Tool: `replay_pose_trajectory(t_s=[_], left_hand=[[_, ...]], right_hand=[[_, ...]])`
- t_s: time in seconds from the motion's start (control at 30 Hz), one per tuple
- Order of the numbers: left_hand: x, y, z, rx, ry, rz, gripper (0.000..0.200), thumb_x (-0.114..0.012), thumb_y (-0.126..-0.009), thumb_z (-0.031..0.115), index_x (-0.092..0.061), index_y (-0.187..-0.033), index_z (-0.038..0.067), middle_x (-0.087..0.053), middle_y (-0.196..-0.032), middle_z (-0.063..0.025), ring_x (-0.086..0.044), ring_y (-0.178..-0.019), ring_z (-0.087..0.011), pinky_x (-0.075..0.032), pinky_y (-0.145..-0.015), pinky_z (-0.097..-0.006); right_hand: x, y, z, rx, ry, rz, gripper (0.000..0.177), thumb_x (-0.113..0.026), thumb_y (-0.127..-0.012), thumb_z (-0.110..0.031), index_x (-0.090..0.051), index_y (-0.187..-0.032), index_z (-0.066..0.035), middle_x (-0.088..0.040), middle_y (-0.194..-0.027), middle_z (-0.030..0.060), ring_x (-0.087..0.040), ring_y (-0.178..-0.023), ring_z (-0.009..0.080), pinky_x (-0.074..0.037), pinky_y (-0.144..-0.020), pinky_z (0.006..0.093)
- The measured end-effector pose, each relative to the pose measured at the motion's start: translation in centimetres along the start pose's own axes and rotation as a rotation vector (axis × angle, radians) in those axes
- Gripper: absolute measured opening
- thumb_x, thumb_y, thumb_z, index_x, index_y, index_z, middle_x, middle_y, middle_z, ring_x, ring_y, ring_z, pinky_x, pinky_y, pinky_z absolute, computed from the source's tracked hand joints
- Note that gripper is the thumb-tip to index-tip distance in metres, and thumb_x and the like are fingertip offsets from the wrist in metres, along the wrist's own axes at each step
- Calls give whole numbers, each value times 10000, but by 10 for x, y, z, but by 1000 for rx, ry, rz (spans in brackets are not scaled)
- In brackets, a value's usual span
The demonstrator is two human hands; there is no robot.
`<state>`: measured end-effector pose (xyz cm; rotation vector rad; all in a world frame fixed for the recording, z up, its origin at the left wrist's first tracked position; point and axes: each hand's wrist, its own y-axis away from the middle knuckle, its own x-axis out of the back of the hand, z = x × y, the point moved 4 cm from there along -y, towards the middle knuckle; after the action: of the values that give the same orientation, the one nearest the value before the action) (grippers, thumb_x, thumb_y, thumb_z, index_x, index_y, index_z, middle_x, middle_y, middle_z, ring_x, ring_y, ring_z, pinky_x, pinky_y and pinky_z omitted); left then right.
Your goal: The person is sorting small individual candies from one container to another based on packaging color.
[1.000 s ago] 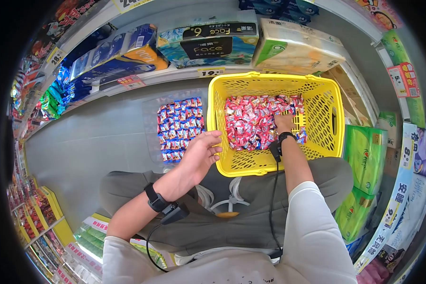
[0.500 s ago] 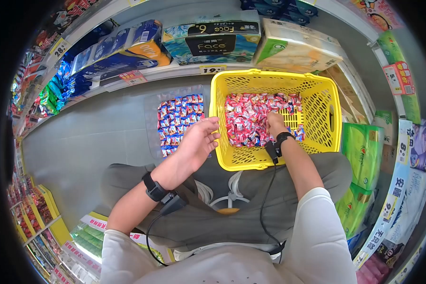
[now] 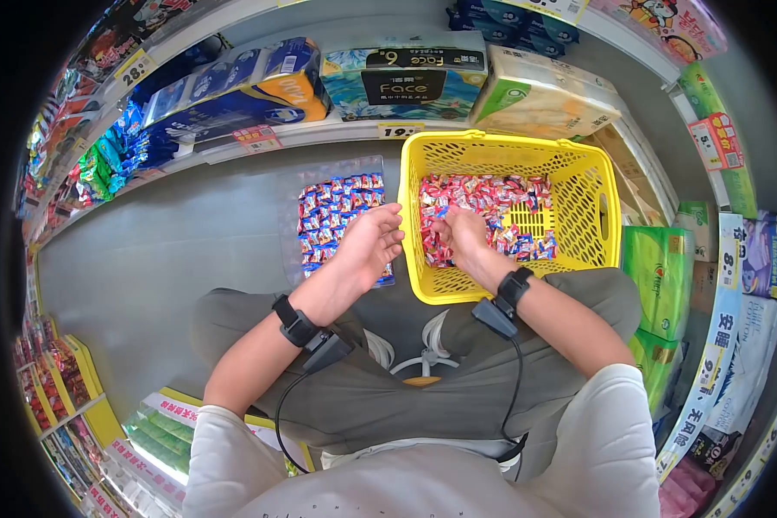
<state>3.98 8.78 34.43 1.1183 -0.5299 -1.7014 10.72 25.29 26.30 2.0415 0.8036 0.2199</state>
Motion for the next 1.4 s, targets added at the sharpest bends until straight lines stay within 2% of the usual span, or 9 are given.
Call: replay_pose_trajectory(t_s=[0.13, 0.23, 0.3, 0.4, 0.67, 0.8, 1.0, 1.17, 1.4], left_hand=[[4, -2, -3, 27, 29, -4, 189, -614, -890, 166, -588, -1071, 117, -570, -861, 28, -551, -781, -113, -436, -697, -273], [0, 5, 0, 39, 20, -11, 211, -607, -888, 153, -575, -1091, 106, -572, -868, 22, -553, -785, -112, -439, -695, -272], [2, 5, 0, 50, 23, -6, 215, -607, -882, 142, -571, -1091, 103, -571, -871, 22, -552, -783, -112, -440, -694, -273], [4, 4, 3, 72, 20, 3, 232, -609, -863, 112, -562, -1090, 97, -566, -876, 23, -548, -788, -111, -439, -700, -275], [4, -6, 9, 49, 52, -26, 238, -586, -873, 117, -563, -1109, 89, -566, -926, 15, -537, -809, -101, -427, -706, -263], [15, -20, 5, -162, -94, 205, 290, -625, -883, 155, -562, -1154, 74, -561, -961, 11, -536, -823, -101, -436, -705, -272], [10, -9, 8, -70, -2, 14, 323, -672, -926, 272, -582, -1161, 70, -609, -1075, -33, -581, -911, -133, -460, -763, -265], [18, -18, 2, -188, 2, -35, 195, -621, -964, 217, -622, -1080, 60, -641, -934, -15, -610, -871, -107, -499, -814, -291], [17, -10, 1, -230, -41, -63, 215, -611, -967, 189, -626, -1075, 3, -644, -977, -62, -611, -835, -115, -525, -734, -283]], right_hand=[[7, -81, 0, 122, 193, 3, 227, -519, -926, -88, -540, -1140, -13, -544, -720, 34, -520, -592, 131, -424, -511, 272], [3, -115, -5, 209, 408, 55, 273, -627, -892, -264, -615, -989, -10, -567, -693, 48, -519, -586, 123, -414, -508, 269], [5, -135, -8, 247, 756, 329, 497, -696, -800, -449, -691, -938, 29, -695, -891, 177, -671, -746, 311, -518, -694, 407], [6, -149, -10, 237, 949, 383, 598, -723, -739, -554, -723, -894, 24, -694, -987, 249, -682, -915, 377, -513, -830, 439], [4, -137, 0, 265, 786, 431, 352, -752, -794, -381, -696, -780, -34, -713, -888, 187, -681, -876, 336, -505, -814, 420], [-8, -75, -3, 239, 470, 161, 249, -685, -871, -241, -563, -728, -78, -509, -625, -11, -459, -567, 91, -361, -511, 301], [-58, 62, -24, 371, 521, -146, 208, -690, -886, -226, -611, -868, -34, -559, -648, 29, -489, -498, 61, -348, -418, 244], [-62, 75, -12, 580, 566, -228, 196, -725, -862, -153, -636, -806, 12, -630, -784, 40, -565, -779, 105, -449, -730, 276], [-63, 74, -10, 403, 549, -279, 221, -740, -844, -192, -650, -843, 10, -635, -796, 45, -566, -776, 99, -452, -707, 274]])
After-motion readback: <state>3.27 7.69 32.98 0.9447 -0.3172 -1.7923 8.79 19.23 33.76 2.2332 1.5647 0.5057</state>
